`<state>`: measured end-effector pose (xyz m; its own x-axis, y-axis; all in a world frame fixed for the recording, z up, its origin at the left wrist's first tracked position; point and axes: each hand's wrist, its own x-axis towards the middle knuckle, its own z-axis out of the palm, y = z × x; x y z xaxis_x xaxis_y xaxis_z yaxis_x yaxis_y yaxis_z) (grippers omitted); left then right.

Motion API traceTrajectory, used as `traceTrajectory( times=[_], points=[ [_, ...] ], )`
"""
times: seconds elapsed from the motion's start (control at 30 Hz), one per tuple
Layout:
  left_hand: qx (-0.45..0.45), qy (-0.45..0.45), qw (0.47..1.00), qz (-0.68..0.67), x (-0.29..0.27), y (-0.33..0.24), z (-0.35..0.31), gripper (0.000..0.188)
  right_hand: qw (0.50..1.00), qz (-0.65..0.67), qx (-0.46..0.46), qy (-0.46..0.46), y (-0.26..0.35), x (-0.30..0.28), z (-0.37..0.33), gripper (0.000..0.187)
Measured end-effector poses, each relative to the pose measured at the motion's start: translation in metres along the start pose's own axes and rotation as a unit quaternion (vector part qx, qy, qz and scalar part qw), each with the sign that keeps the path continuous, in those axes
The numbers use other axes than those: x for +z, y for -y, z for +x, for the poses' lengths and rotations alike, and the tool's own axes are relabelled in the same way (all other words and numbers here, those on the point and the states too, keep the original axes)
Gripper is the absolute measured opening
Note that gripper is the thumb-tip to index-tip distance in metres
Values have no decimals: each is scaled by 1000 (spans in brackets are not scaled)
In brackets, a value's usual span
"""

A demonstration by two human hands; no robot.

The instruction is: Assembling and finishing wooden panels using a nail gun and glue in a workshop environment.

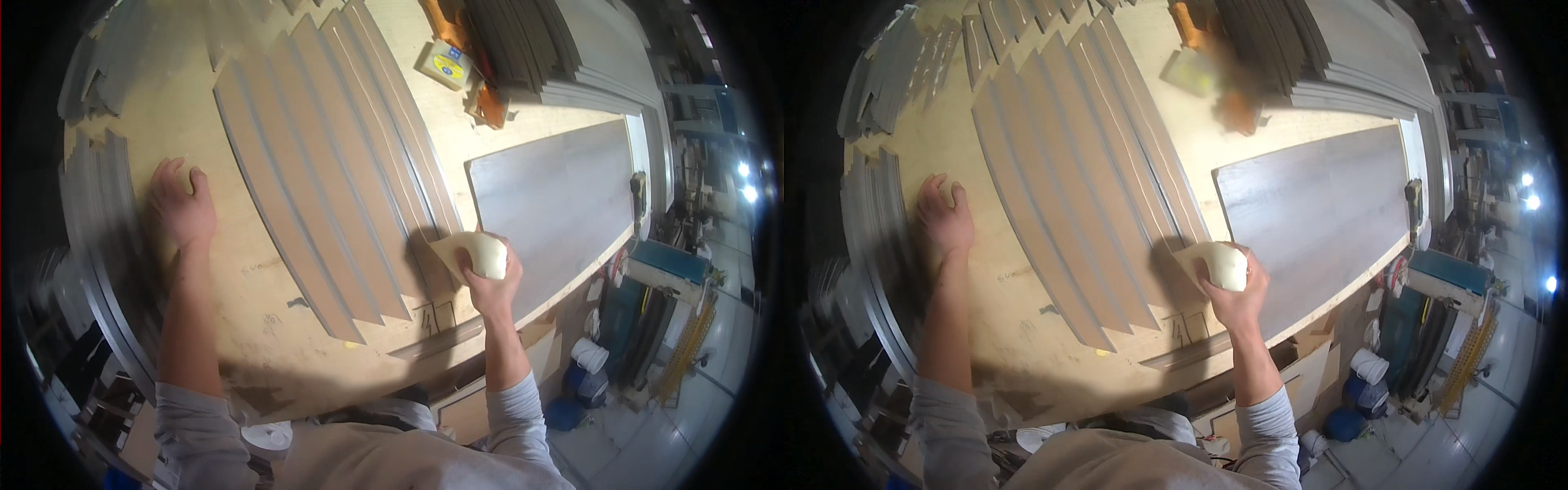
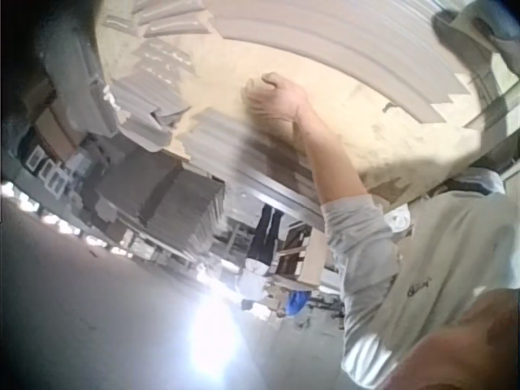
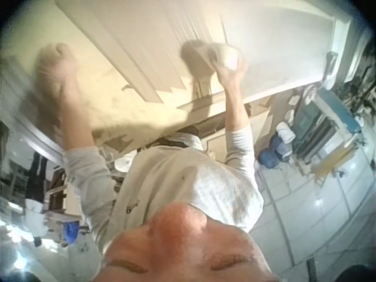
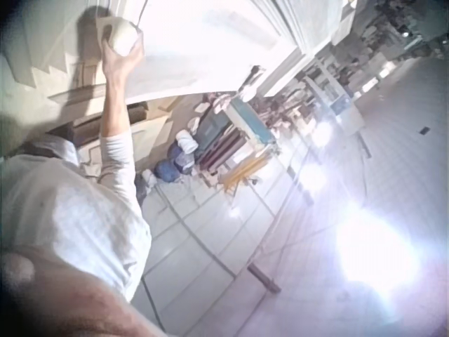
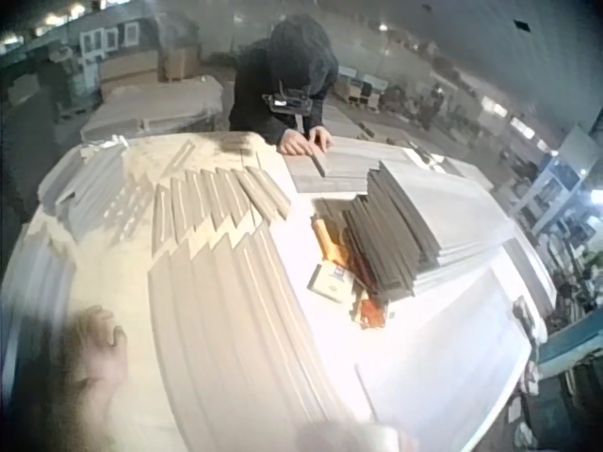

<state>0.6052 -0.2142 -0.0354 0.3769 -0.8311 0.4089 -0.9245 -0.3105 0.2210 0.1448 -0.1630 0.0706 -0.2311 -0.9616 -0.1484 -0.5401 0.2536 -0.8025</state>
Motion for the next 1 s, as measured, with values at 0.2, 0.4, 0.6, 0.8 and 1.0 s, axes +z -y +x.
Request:
traceTrajectory(
  times=[0.2, 0.4, 0.6, 0.8, 1.0],
  points=[
    [-77, 62, 995, -9, -12, -16, 3, 40, 997, -14, 72, -1, -15, -28, -44, 39],
    [-100, 73, 992, -3, -13, -22, 4, 42, 994, -108, 7, 24, -18, -34, -55, 40],
    [-60, 64, 996, 4, -11, -16, 5, 41, 897, 404, 177, -30, -2, -38, -15, 71],
    [-14, 17, 1000, 10, -1, -3, 0, 35, 872, 454, 138, 118, 50, 30, 98, 61],
    [-81, 28, 996, -12, -22, -28, 7, 34, 970, 239, 14, 29, 128, 149, 185, 40]
  ],
)
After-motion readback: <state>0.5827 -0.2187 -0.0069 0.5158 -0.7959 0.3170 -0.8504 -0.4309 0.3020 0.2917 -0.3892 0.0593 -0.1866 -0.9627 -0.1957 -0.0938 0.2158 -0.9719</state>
